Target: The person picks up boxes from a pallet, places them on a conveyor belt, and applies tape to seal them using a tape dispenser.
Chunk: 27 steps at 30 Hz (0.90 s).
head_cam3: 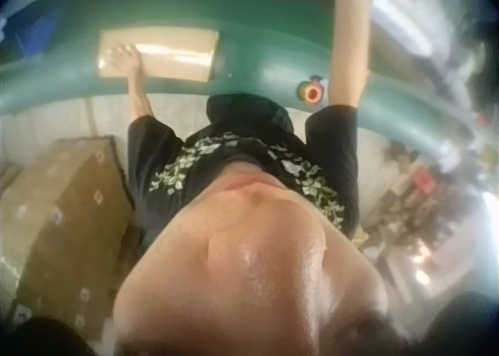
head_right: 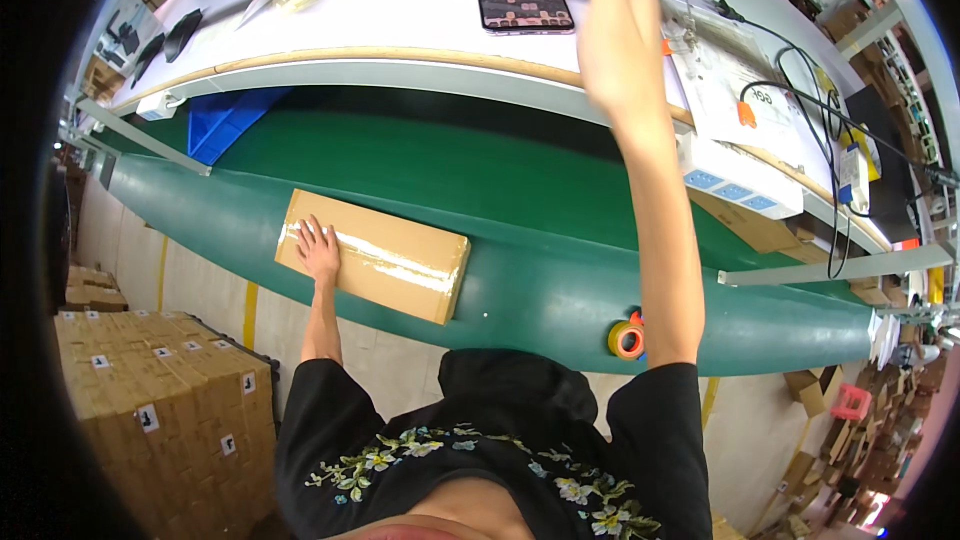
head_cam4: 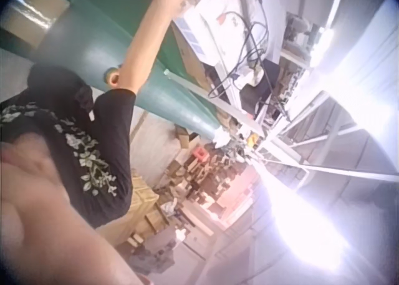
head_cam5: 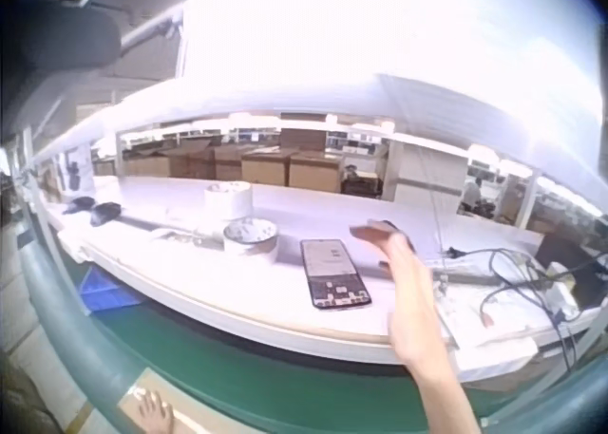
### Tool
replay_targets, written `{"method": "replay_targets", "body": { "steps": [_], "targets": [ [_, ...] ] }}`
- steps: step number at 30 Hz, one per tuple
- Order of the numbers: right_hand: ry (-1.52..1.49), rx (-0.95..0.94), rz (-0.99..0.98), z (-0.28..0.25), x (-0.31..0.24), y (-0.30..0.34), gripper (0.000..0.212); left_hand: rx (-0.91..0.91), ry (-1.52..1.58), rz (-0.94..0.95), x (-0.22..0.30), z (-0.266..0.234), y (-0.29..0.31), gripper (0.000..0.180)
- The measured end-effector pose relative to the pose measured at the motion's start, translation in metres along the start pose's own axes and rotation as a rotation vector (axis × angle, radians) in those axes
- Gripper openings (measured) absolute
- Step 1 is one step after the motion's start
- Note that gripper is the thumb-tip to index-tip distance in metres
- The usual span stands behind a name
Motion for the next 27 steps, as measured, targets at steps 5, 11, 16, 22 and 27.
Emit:
{"method": "replay_targets", "body": {
  "steps": [5, 11, 16, 22, 27],
  "targets": [
    [-0.072, -0.633, -0.012, 0.018, -0.064, 0.135, 0.027, -0.011, 0.027, -0.024, -0.007, 0.014, -0.004, 0.06],
    [0.122, -1.05, 0.612, -0.061, 0.118, 0.32, 0.032, 0.025, 0.088, -0.122, 0.023, 0.02, 0.029, 0.065],
    [0.889, -0.722, 0.571, -0.208, 0.245, 0.31, 0.043, 0.063, 0.114, 0.281, 0.102, 0.01, 0.17, 0.076],
    [1.225, -0.709, 0.381, -0.337, 0.333, 0.338, 0.057, -0.099, 0.031, 0.278, 0.17, -0.029, 0.264, 0.077],
    [1.112, -0.914, 0.444, -0.338, 0.379, 0.355, 0.055, 0.077, 0.029, 0.123, 0.149, -0.017, 0.256, 0.063]
  ]
}}
Point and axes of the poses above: each hand's wrist, its own y-axis away from the middle knuckle, its own z-axis out of the palm, x = y × z, the point moved 8 cm from there along -y, towards the middle knuckle, and after that the axes turned 12 degrees about -z, right-handed, at the moved point
